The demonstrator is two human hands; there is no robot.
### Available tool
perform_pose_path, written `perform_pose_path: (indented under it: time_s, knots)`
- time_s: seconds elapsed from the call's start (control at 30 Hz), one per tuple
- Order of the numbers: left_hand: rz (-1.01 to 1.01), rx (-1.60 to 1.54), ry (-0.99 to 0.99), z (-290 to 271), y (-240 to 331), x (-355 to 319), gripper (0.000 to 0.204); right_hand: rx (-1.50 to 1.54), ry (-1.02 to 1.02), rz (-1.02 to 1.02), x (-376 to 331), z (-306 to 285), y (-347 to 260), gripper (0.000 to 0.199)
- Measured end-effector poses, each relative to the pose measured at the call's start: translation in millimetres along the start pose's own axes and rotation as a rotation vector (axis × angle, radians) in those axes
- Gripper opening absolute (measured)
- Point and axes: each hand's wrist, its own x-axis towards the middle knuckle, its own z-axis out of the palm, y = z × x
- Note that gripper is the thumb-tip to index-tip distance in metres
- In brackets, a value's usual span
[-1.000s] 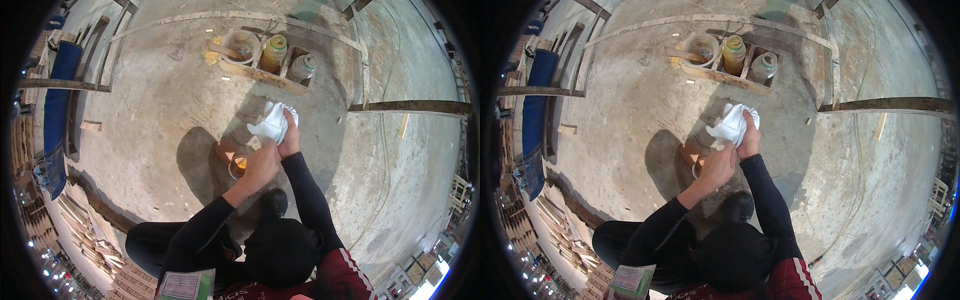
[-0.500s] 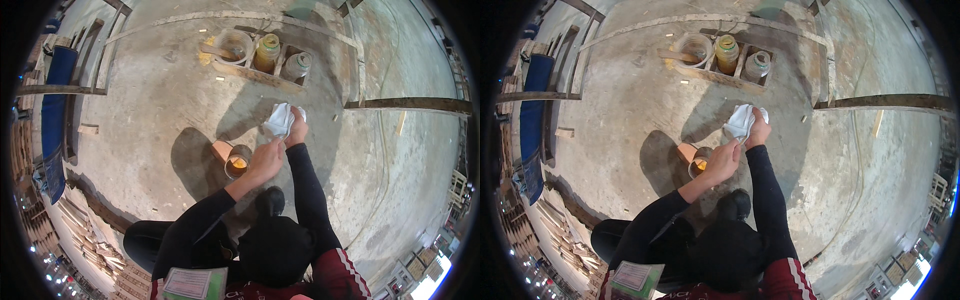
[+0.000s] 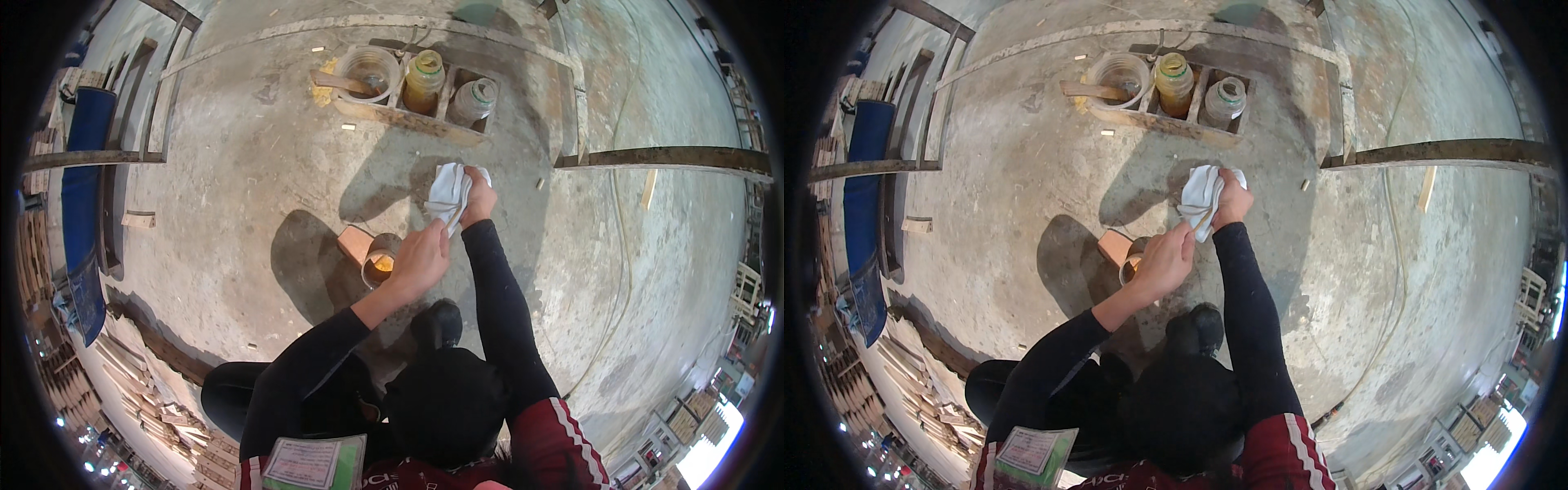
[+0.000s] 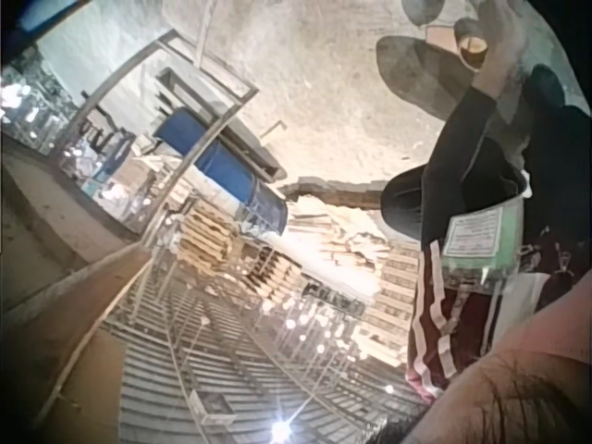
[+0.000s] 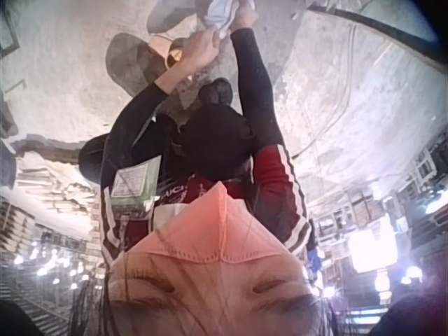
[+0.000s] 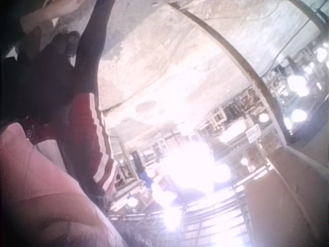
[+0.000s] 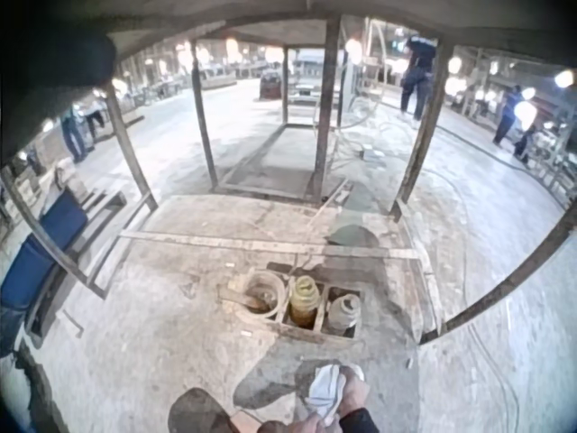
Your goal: The person mixes a yellow liquid in a container using a power drill, then applies the mixture into holes of small wooden blocks using a stick. The person handles wooden blocks, a container, a stick, and a power drill.
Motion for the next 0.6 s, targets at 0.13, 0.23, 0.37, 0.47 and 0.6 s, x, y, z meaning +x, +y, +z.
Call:
perform_pose_path:
  time_s: [0.13,0.23,0.37,0.47,0.6]
  knots:
    - [0.105,0.002,-0.049,0.9,13.5,-8.8,0.013,-0.112,0.161,-0.254,51.5,-42.2,-4.5,0.034]
    - [0.104,0.002,-0.065,-49.0,-15.5,-34.6,0.012,0.338,-0.146,-0.082,98.9,-132.0,-71.2,0.029]
    - [-0.059,0.228,0.108,-140.4,-49.6,-34.6,0.011,0.273,-0.567,0.206,35.8,-117.8,-59.6,0.038]
    - [0.132,0.358,0.248,-178.5,-30.9,5.5,0.009,0.325,-0.652,0.177,8.9,-123.0,-69.3,0.049]
    - [0.272,0.761,0.506,-225.5,25.2,62.0,0.01,0.403,-0.631,0.207,-25.3,-118.8,-67.7,0.053]
